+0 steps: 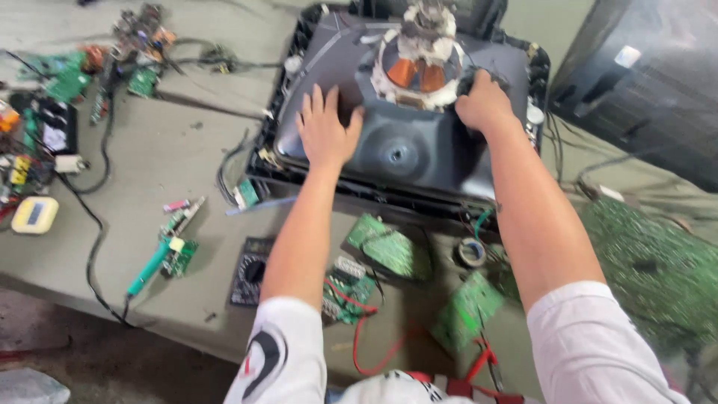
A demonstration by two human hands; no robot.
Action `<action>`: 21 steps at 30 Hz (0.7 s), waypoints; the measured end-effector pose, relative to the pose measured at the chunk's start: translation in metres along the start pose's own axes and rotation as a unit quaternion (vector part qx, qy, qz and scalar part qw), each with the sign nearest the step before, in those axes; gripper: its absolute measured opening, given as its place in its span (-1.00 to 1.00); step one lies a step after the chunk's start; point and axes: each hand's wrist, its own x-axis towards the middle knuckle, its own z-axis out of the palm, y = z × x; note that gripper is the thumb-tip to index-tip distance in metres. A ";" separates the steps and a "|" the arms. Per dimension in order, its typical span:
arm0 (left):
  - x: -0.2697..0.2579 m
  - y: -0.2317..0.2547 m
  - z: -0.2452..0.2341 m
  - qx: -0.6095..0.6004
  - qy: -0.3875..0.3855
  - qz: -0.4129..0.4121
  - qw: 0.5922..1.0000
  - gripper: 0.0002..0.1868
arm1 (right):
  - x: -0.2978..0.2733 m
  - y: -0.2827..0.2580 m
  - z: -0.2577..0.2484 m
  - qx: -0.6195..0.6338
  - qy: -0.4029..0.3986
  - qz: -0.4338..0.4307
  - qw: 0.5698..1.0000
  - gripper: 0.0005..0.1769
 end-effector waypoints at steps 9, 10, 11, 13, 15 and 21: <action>-0.002 0.002 -0.006 -0.034 -0.025 -0.023 0.999 -0.27 | 0.011 0.015 0.025 0.013 0.100 -0.041 0.994 -0.31; -0.001 0.000 -0.007 -0.034 -0.022 -0.020 0.999 -0.27 | 0.008 0.014 0.027 0.015 0.104 -0.041 0.994 -0.31; -0.003 0.001 -0.005 -0.037 -0.015 -0.019 0.999 -0.27 | 0.002 0.016 0.029 0.014 0.110 -0.034 0.993 -0.29; -0.006 0.001 -0.004 -0.041 -0.008 -0.013 0.999 -0.27 | -0.006 0.023 0.040 0.014 0.121 -0.024 0.992 -0.28; -0.007 0.002 -0.005 -0.032 -0.007 -0.007 0.999 -0.27 | -0.009 0.032 0.054 -0.012 0.158 -0.042 0.987 -0.25; -0.009 -0.009 0.017 0.005 0.070 0.016 0.997 -0.29 | -0.054 0.043 0.079 -0.055 0.242 -0.136 0.959 -0.29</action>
